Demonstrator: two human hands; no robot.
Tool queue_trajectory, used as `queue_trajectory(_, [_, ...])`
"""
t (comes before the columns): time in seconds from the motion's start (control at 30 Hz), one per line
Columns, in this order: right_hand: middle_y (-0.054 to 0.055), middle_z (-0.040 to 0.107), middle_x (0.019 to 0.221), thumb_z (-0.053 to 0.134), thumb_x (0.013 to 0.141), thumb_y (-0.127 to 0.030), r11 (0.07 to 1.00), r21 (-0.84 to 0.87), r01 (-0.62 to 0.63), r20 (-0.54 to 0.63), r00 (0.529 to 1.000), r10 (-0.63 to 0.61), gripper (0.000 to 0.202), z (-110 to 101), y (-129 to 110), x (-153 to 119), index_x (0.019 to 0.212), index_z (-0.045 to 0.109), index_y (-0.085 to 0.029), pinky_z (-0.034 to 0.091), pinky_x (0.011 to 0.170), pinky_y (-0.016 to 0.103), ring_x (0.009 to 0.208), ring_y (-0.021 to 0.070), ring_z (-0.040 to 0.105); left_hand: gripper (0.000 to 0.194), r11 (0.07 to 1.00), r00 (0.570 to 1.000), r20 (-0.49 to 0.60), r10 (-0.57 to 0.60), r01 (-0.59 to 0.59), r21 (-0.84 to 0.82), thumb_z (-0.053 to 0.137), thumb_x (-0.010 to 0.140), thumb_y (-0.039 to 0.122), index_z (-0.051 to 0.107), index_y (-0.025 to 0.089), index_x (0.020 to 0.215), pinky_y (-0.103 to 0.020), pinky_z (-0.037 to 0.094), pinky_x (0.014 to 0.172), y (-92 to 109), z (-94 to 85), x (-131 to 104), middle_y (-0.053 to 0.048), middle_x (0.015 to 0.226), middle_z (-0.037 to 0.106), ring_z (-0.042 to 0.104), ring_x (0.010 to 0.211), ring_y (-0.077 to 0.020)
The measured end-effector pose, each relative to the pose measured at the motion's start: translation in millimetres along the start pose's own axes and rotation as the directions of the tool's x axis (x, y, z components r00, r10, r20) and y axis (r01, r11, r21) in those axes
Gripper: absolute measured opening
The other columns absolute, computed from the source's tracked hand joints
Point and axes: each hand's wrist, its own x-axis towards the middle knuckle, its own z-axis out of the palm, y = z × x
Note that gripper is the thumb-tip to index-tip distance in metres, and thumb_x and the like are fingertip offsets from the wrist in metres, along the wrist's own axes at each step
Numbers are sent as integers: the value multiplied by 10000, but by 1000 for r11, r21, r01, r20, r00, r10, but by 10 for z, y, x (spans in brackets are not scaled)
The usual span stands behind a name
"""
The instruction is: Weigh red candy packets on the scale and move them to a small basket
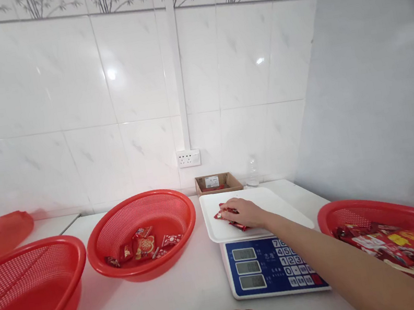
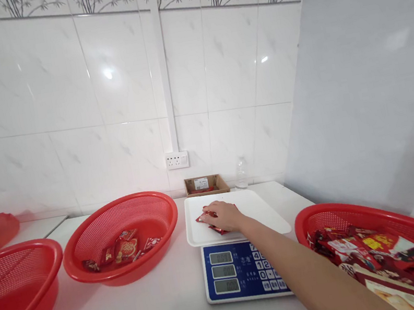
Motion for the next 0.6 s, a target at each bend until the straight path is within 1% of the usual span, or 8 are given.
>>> queue_trajectory(0.07, [37,573,1144,337,808,-560,1000,17,0,-28,1000,0,480,-93,68,-86,1079,596,-260,367,901,336,1043,205,507,237,999,999,-9,50,-50,-2,581,774,302,680,203,966,-217,475,641,-15,12,-19,-39,855,681,627,724,-167])
queue_trajectory(0.17, [68,526,1209,336,817,-538,999,25,-29,-86,996,31,509,-166,191,-221,1130,563,-207,310,972,347,1129,214,440,246,990,989,-47,140,-139,8,584,769,335,672,239,978,-182,456,624,-35,11,-50,-17,843,671,606,696,-135])
queue_trajectory(0.27, [95,489,1249,347,820,-509,998,38,-46,-132,990,50,520,-96,294,-300,1171,526,-169,279,1005,367,1171,221,399,270,986,983,-77,166,-166,12,566,777,371,666,236,988,-164,445,611,-57,10,-69,-20,850,661,591,679,-119])
queue_trajectory(0.37, [86,500,1240,328,836,-476,997,76,-32,-164,985,44,496,51,334,-261,1185,506,-172,289,1007,360,1170,204,408,281,988,985,-76,152,-150,26,551,787,387,666,224,986,-164,444,608,-82,26,-59,-25,840,657,588,666,-117])
queue_trajectory(0.47, [95,533,1201,315,840,-477,991,132,-30,-224,973,59,493,108,292,-123,1162,520,-166,315,993,366,1143,205,443,268,988,986,-64,151,-149,41,550,791,360,667,211,981,-162,444,608,-45,26,-72,-26,817,656,591,669,-120])
queue_trajectory(0.53, [116,535,1194,297,844,-482,984,176,-41,-295,951,92,504,41,206,-33,1150,520,-150,322,986,375,1132,214,454,259,989,987,-74,142,-139,45,546,791,322,663,190,981,-161,446,607,48,2,-120,-34,824,653,590,668,-119])
queue_trajectory(0.6, [123,513,1217,263,858,-479,974,223,-46,-384,914,132,505,-83,62,3,1162,496,-149,310,994,368,1148,209,437,246,993,988,-105,111,-105,54,543,783,282,656,186,979,-163,449,608,178,-38,-193,-31,841,648,585,667,-116])
